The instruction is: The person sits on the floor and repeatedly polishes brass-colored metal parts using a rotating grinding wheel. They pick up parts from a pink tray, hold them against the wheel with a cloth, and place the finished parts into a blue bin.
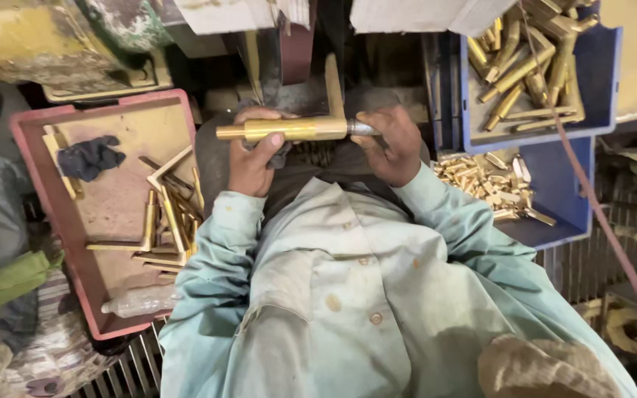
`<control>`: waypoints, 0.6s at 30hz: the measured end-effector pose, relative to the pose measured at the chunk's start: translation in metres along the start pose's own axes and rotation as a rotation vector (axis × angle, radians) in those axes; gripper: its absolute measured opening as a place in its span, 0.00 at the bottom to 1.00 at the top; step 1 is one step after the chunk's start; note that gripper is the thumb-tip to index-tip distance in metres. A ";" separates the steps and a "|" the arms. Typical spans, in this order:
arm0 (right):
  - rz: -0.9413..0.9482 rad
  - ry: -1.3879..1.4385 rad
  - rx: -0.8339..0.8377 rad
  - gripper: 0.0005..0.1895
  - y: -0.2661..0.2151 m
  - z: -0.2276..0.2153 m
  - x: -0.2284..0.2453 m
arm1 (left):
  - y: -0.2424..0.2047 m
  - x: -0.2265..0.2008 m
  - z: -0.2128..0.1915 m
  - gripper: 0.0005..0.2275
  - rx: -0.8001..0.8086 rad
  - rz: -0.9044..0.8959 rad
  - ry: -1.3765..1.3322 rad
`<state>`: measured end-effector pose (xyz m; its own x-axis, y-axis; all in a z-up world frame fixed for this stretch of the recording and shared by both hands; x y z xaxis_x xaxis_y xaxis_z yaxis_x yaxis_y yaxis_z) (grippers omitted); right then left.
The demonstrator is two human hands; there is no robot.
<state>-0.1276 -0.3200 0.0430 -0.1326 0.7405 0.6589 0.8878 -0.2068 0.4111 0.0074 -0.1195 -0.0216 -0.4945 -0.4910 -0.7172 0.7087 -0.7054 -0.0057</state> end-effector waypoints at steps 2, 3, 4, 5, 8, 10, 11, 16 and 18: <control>0.042 0.010 0.006 0.18 -0.003 -0.003 0.004 | -0.003 -0.005 0.005 0.13 0.033 0.052 0.068; 0.082 -0.001 0.016 0.20 -0.004 -0.003 0.003 | -0.003 -0.006 0.005 0.13 0.021 0.061 0.096; 0.121 -0.012 0.026 0.21 -0.005 -0.002 0.001 | -0.004 -0.006 0.004 0.13 0.009 0.070 0.125; 0.155 0.035 0.038 0.19 -0.006 0.002 -0.003 | -0.004 -0.002 0.000 0.13 -0.038 0.045 0.119; 0.349 0.249 0.100 0.16 -0.007 0.025 -0.032 | 0.005 0.015 -0.019 0.12 -0.167 -0.037 0.065; 0.600 0.487 0.179 0.15 -0.013 0.051 -0.060 | 0.015 0.030 -0.036 0.11 -0.239 -0.104 -0.021; 0.589 0.487 0.211 0.14 -0.012 0.061 -0.071 | 0.019 0.037 -0.046 0.11 -0.255 -0.124 -0.035; 0.517 0.450 0.344 0.09 0.005 0.107 -0.131 | 0.046 0.070 -0.097 0.12 -0.314 -0.186 -0.085; 0.519 0.433 0.328 0.09 0.008 0.120 -0.146 | 0.054 0.081 -0.111 0.13 -0.309 -0.177 -0.098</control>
Point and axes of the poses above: each hand's wrist, its own y-axis towards the middle knuckle, its own z-axis out of the palm, x = y × z, the point moved 5 cm from there along y, towards the middle knuckle, and after that the axes turned 5 degrees about x, right-handed, at the moved point
